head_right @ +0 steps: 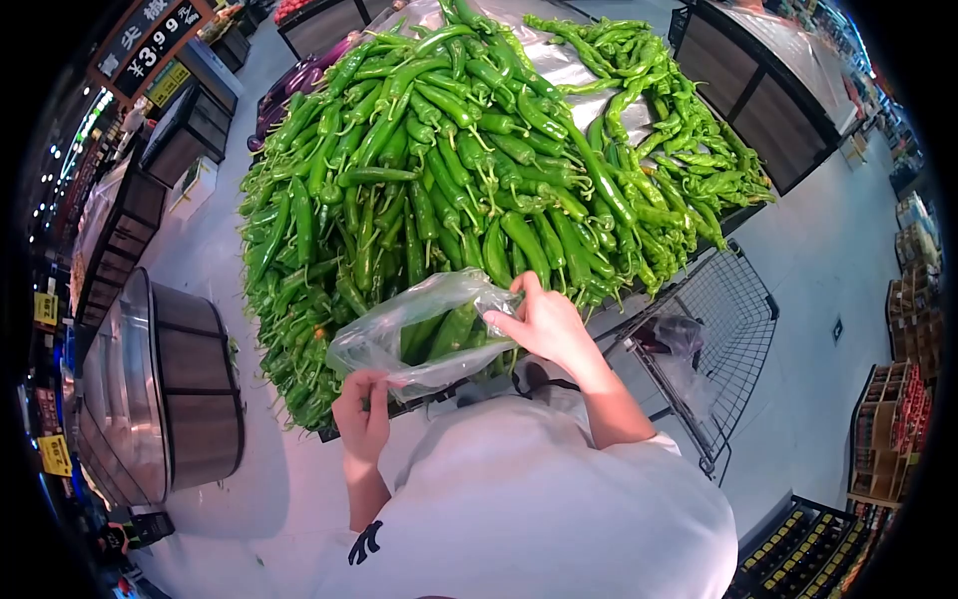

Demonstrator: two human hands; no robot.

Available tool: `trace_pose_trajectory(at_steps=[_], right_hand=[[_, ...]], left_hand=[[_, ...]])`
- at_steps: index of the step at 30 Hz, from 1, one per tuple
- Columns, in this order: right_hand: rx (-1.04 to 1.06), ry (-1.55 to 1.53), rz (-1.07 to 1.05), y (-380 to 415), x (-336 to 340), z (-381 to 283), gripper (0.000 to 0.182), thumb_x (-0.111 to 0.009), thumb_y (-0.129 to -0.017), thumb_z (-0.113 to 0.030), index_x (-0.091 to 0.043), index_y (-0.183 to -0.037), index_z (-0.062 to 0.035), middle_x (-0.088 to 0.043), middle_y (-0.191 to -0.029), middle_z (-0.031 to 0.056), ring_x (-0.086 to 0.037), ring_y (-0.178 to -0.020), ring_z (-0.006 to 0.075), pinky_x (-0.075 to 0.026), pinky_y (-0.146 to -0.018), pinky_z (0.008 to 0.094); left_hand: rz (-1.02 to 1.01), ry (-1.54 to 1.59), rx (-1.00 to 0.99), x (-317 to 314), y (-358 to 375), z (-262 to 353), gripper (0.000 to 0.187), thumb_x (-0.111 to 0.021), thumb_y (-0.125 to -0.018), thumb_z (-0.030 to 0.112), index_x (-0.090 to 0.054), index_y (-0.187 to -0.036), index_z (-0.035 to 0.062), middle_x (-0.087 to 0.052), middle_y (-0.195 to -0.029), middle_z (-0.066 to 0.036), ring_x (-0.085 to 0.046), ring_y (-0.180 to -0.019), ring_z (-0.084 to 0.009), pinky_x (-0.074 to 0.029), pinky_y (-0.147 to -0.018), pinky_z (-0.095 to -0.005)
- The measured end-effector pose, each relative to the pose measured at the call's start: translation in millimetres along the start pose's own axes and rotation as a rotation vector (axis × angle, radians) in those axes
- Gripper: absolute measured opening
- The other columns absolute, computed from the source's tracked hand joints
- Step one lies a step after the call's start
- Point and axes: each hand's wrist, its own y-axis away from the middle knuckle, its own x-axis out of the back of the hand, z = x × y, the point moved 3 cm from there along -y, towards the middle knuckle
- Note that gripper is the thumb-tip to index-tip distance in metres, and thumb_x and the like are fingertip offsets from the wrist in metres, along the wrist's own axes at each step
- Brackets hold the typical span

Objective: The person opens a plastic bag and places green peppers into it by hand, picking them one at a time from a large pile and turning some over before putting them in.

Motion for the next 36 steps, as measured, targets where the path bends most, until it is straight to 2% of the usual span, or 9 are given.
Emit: trace_pose_trajectory(at_steps=[5, 10, 14, 18, 22, 26, 30, 33, 36], right_hand=[[0.344, 0.126, -0.055, -19, -16, -13, 0.057, -0.076, -0.084, -0.022, -0.048, -0.128, -0.0013, -0.067, -0.071, 0.0203, -0.070, -0.068, 0.0341, -0.051, -0.060, 0.0463], [0.414, -0.214, 0.041, -16, 10, -69, 0.049, -0.059, -0.089, -0.006, -0.052, -0.137, -0.0024, -0.067, -0.070, 0.0198, -0.066, -0.061, 0.0380, -0.053, -0.061, 0.0434], [0.350, -0.390, 0.167, -25, 7, -68, 0.027, -0.055, -0.097, -0.011, -0.063, -0.122, -0.0059, -0.067, -0.064, 0.0099, -0.065, -0.054, 0.0170, -0.049, -0.054, 0.0308], [0.299, -0.445, 0.202, -45, -13, -35, 0.016, -0.062, -0.096, -0.016, -0.070, -0.102, -0.0040, -0.067, -0.066, 0.0092, -0.062, -0.053, 0.0155, -0.048, -0.053, 0.0310], [0.245, -0.246, 0.260, -38, -11, -21, 0.019, -0.065, -0.094, -0.020, -0.069, -0.103, -0.0035, -0.065, -0.065, 0.0103, -0.060, -0.051, 0.0154, -0.046, -0.051, 0.0308], [0.235, -0.222, 0.284, -44, -30, -5, 0.017, -0.061, -0.097, -0.021, -0.061, -0.101, -0.0048, -0.066, -0.067, 0.0155, -0.066, -0.061, 0.0365, -0.049, -0.055, 0.0433], [0.250, -0.076, 0.207, -43, -34, -11, 0.027, -0.059, -0.098, -0.030, -0.053, -0.109, -0.0063, -0.066, -0.069, 0.0176, -0.067, -0.070, 0.0420, -0.052, -0.064, 0.0500], [0.339, -0.143, 0.175, -35, -14, -19, 0.037, -0.069, -0.093, -0.034, -0.056, -0.111, -0.0048, -0.066, -0.073, 0.0098, -0.066, -0.064, 0.0270, -0.050, -0.059, 0.0390], [0.396, -0.436, 0.367, -48, 0, 12, 0.033, -0.074, -0.089, -0.023, -0.060, -0.112, -0.0036, -0.056, -0.071, -0.0017, -0.050, -0.058, 0.0064, -0.041, -0.054, 0.0230]], left_hand=[[0.081, 0.117, 0.016, 10, -5, -5, 0.007, -0.052, -0.101, 0.000, -0.057, -0.105, -0.0023, -0.072, -0.092, -0.010, -0.064, -0.076, -0.0099, -0.048, -0.069, -0.0210], [0.265, 0.226, -0.078, 24, -25, 1, 0.007, -0.047, -0.104, 0.004, -0.050, -0.107, -0.0004, -0.070, -0.106, -0.017, -0.067, -0.100, -0.0191, -0.050, -0.092, -0.0308], [0.296, 0.298, -0.126, 18, -21, 5, 0.007, -0.049, -0.103, 0.003, -0.053, -0.107, -0.0008, -0.069, -0.110, -0.017, -0.067, -0.102, -0.0195, -0.051, -0.093, -0.0311], [0.213, 0.230, 0.015, 8, -8, -9, 0.011, -0.059, -0.097, -0.001, -0.060, -0.108, -0.0029, -0.070, -0.110, -0.014, -0.067, -0.100, -0.0156, -0.052, -0.087, -0.0269], [0.185, 0.227, 0.145, 9, 7, -8, 0.015, -0.063, -0.094, -0.002, -0.059, -0.109, -0.0038, -0.071, -0.107, -0.014, -0.069, -0.092, -0.0149, -0.053, -0.083, -0.0259], [0.115, 0.208, 0.126, -2, 11, -3, 0.017, -0.065, -0.093, -0.003, -0.058, -0.108, -0.0046, -0.074, -0.090, -0.012, -0.072, -0.087, -0.0162, -0.053, -0.080, -0.0255], [0.027, 0.209, 0.078, -6, 12, -1, 0.022, -0.067, -0.091, -0.002, -0.057, -0.111, -0.0045, -0.075, -0.087, -0.012, -0.073, -0.084, -0.0165, -0.053, -0.079, -0.0251], [0.004, 0.166, 0.031, -4, 11, 1, 0.029, -0.067, -0.091, -0.002, -0.054, -0.117, -0.0042, -0.074, -0.084, -0.012, -0.073, -0.082, -0.0183, -0.055, -0.078, -0.0271], [-0.008, 0.300, 0.014, 1, 14, 6, 0.034, -0.066, -0.092, 0.000, -0.051, -0.123, -0.0039, -0.074, -0.081, -0.012, -0.074, -0.079, -0.0201, -0.057, -0.077, -0.0297]])
